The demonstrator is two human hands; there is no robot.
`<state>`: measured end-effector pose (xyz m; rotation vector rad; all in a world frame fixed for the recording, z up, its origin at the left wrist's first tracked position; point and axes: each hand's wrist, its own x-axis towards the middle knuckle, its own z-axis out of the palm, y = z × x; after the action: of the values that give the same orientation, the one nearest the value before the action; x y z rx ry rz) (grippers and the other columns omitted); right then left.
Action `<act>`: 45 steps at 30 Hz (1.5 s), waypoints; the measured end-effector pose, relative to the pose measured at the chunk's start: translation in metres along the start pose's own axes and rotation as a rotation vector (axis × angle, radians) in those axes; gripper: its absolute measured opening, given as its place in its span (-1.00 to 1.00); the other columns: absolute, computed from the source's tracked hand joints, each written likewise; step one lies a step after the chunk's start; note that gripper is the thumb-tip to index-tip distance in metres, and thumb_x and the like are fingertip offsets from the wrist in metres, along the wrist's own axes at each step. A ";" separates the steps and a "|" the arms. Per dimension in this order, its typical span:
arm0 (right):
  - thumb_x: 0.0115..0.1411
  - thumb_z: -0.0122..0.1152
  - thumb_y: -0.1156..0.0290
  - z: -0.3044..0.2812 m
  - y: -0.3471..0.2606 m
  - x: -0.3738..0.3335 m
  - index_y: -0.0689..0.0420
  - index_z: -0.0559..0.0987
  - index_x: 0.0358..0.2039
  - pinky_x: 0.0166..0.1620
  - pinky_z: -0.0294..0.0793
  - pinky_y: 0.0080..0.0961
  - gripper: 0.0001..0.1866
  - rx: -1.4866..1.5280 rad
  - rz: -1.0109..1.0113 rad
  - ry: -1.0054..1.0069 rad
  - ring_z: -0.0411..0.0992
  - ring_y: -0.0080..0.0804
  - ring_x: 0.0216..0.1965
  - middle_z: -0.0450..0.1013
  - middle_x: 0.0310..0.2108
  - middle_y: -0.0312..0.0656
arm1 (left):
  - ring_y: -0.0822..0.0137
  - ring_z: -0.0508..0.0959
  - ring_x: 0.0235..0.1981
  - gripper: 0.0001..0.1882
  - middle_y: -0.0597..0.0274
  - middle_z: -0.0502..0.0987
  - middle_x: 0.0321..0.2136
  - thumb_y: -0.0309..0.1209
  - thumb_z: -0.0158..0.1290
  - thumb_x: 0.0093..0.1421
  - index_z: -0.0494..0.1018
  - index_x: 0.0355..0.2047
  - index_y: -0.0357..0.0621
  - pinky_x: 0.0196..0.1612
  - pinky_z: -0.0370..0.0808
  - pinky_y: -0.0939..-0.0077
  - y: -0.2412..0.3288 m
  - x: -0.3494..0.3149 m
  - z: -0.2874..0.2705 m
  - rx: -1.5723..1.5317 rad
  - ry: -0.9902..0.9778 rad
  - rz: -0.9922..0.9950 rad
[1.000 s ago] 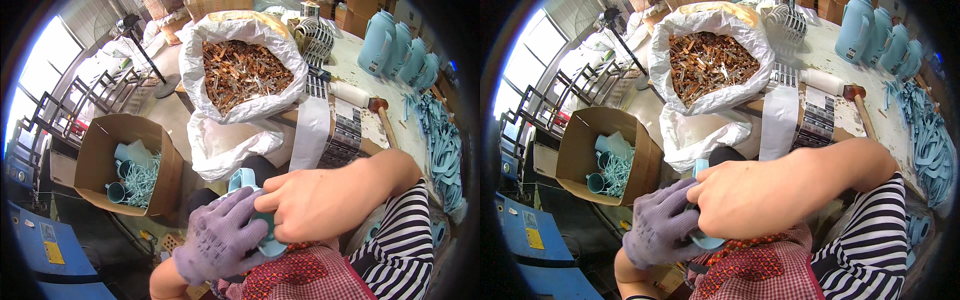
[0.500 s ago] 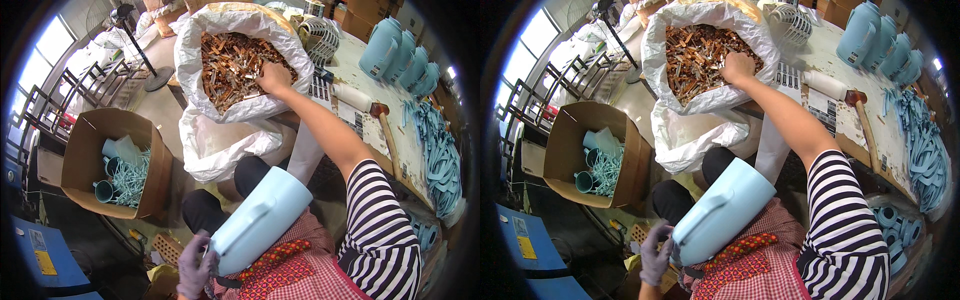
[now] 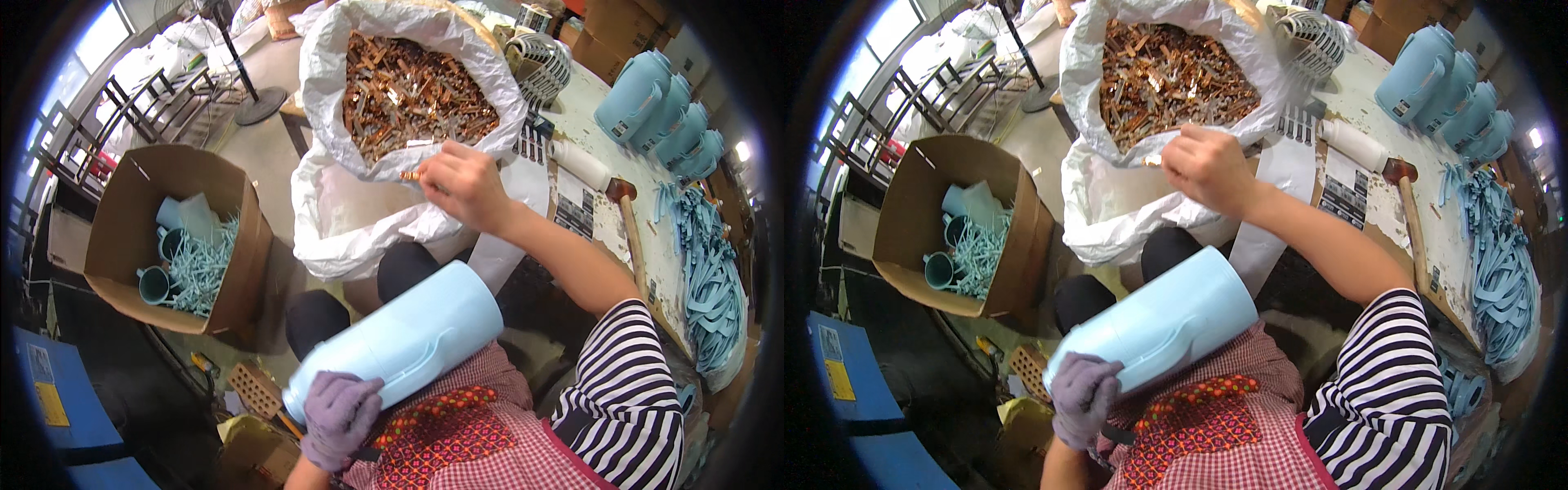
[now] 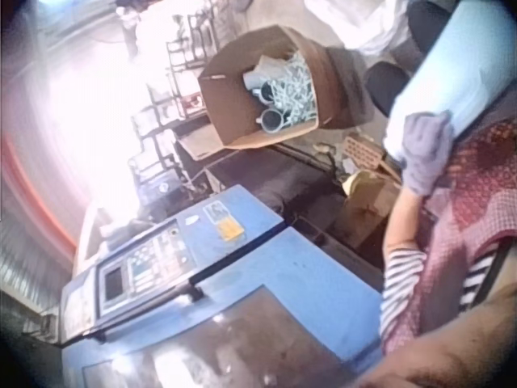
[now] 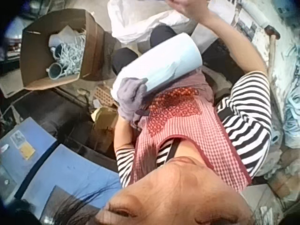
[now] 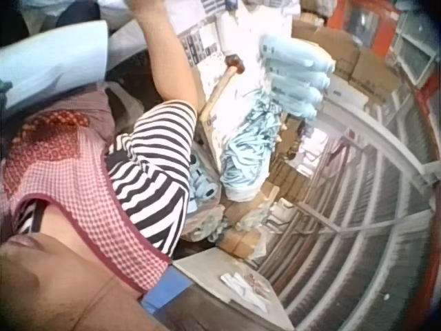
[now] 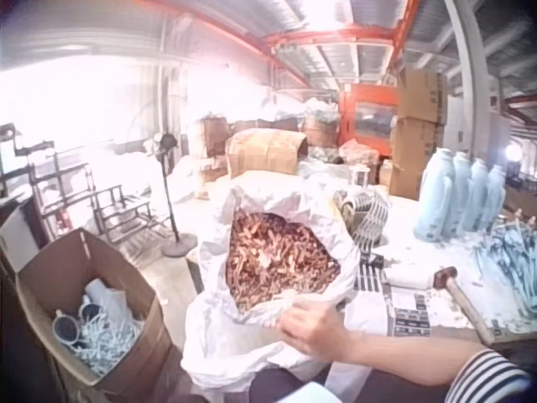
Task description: The person assembles light-blue kettles by attaching lids and applying labels. They repeatedly pick up a kettle, place a lid on top, and affix a label to the body, then set the finished unit aside.
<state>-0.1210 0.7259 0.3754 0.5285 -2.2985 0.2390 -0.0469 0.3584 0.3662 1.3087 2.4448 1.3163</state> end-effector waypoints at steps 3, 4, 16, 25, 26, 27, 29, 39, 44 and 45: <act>-0.03 0.41 0.60 -0.014 -0.058 -0.006 0.17 0.55 -0.50 -0.35 0.49 -0.41 -0.84 0.289 0.084 -0.077 0.48 -0.27 -0.41 0.59 -0.39 -0.19 | 0.16 0.60 -0.30 -0.80 0.22 0.62 -0.44 -0.51 0.27 0.01 0.64 -0.30 -0.15 -0.20 0.50 0.28 -0.021 0.000 -0.006 0.032 0.023 0.077; -0.02 0.42 0.59 -0.016 -0.076 -0.010 0.17 0.57 -0.49 -0.35 0.48 -0.43 -0.85 0.405 0.119 -0.111 0.48 -0.27 -0.41 0.59 -0.39 -0.19 | 0.20 0.60 -0.30 -0.77 0.28 0.61 -0.44 -0.49 0.31 -0.03 0.65 -0.29 -0.10 -0.19 0.48 0.29 -0.026 -0.003 -0.005 0.029 0.063 0.078; 0.15 0.37 0.48 -0.008 -0.189 -0.033 0.20 0.66 -0.28 -0.20 0.50 -0.26 -0.87 1.214 0.320 -0.570 0.52 -0.17 -0.28 0.56 -0.38 -0.15 | -0.05 0.59 -0.04 -0.13 0.11 0.58 -0.08 -0.16 0.58 -0.33 0.41 -0.02 -0.15 0.02 0.54 0.11 -0.033 -0.049 0.018 -0.029 0.272 0.089; 0.18 0.34 0.50 -0.004 -0.192 -0.035 0.22 0.62 -0.27 -0.15 0.48 -0.27 -0.88 1.271 0.303 -0.633 0.49 -0.13 -0.23 0.53 -0.34 -0.14 | -0.02 0.58 -0.03 -0.16 0.12 0.56 -0.06 -0.22 0.57 -0.28 0.40 0.00 -0.13 0.02 0.51 0.13 -0.035 -0.050 0.023 -0.044 0.298 0.088; 0.18 0.34 0.49 -0.003 -0.191 -0.038 0.22 0.62 -0.25 -0.15 0.48 -0.26 -0.86 1.286 0.298 -0.639 0.49 -0.12 -0.22 0.53 -0.31 -0.13 | -0.02 0.58 -0.03 -0.19 0.13 0.55 -0.06 -0.20 0.55 -0.25 0.41 0.00 -0.12 0.02 0.51 0.13 -0.035 -0.048 0.025 -0.039 0.310 0.095; 0.18 0.34 0.48 -0.003 -0.191 -0.041 0.22 0.61 -0.24 -0.14 0.48 -0.25 -0.84 1.302 0.294 -0.644 0.48 -0.11 -0.20 0.53 -0.29 -0.13 | -0.02 0.58 -0.04 -0.23 0.12 0.56 -0.06 -0.21 0.54 -0.23 0.42 -0.02 -0.13 0.00 0.52 0.12 -0.033 -0.049 0.025 0.017 0.280 0.100; 0.18 0.36 0.46 -0.007 -0.190 -0.045 0.21 0.61 -0.17 -0.12 0.48 -0.22 -0.78 1.234 0.231 -0.568 0.47 -0.08 -0.17 0.52 -0.23 -0.11 | -0.04 0.57 -0.07 -0.31 0.10 0.57 -0.07 -0.22 0.52 -0.19 0.45 -0.07 -0.14 -0.03 0.53 0.12 -0.032 -0.047 0.025 0.106 0.232 0.148; 0.16 0.33 0.30 0.040 0.051 0.042 0.19 0.72 -0.33 -0.29 0.53 -0.32 -0.79 0.197 0.548 -0.056 0.57 -0.23 -0.43 0.60 -0.47 -0.11 | -0.03 0.60 -0.29 -0.72 -0.06 0.60 -0.37 -0.36 0.17 0.13 0.57 -0.20 -0.29 -0.16 0.51 0.21 -0.022 0.001 -0.016 -0.251 0.013 -0.485; 0.05 0.41 0.36 0.089 0.092 0.056 0.00 0.74 -0.37 0.04 0.48 -0.24 -0.90 -0.051 0.262 -0.312 0.44 -0.14 0.02 0.54 -0.25 -0.18 | 0.19 0.61 -0.33 -0.70 0.02 0.61 -0.38 -0.31 0.08 0.22 0.55 -0.20 -0.33 -0.16 0.52 0.37 -0.024 0.019 -0.007 -0.229 -0.122 -0.518; 0.03 0.43 0.36 0.088 0.099 0.058 0.00 0.74 -0.36 0.04 0.47 -0.24 -0.88 -0.004 0.283 -0.362 0.44 -0.13 0.03 0.54 -0.25 -0.18 | 0.17 0.61 -0.33 -0.70 0.01 0.61 -0.38 -0.31 0.08 0.22 0.55 -0.19 -0.32 -0.16 0.52 0.36 -0.027 0.022 -0.006 -0.215 -0.130 -0.507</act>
<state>-0.2580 0.7689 0.3540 0.2558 -2.7267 0.2951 -0.0808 0.3628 0.3581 0.6399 2.2546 1.2592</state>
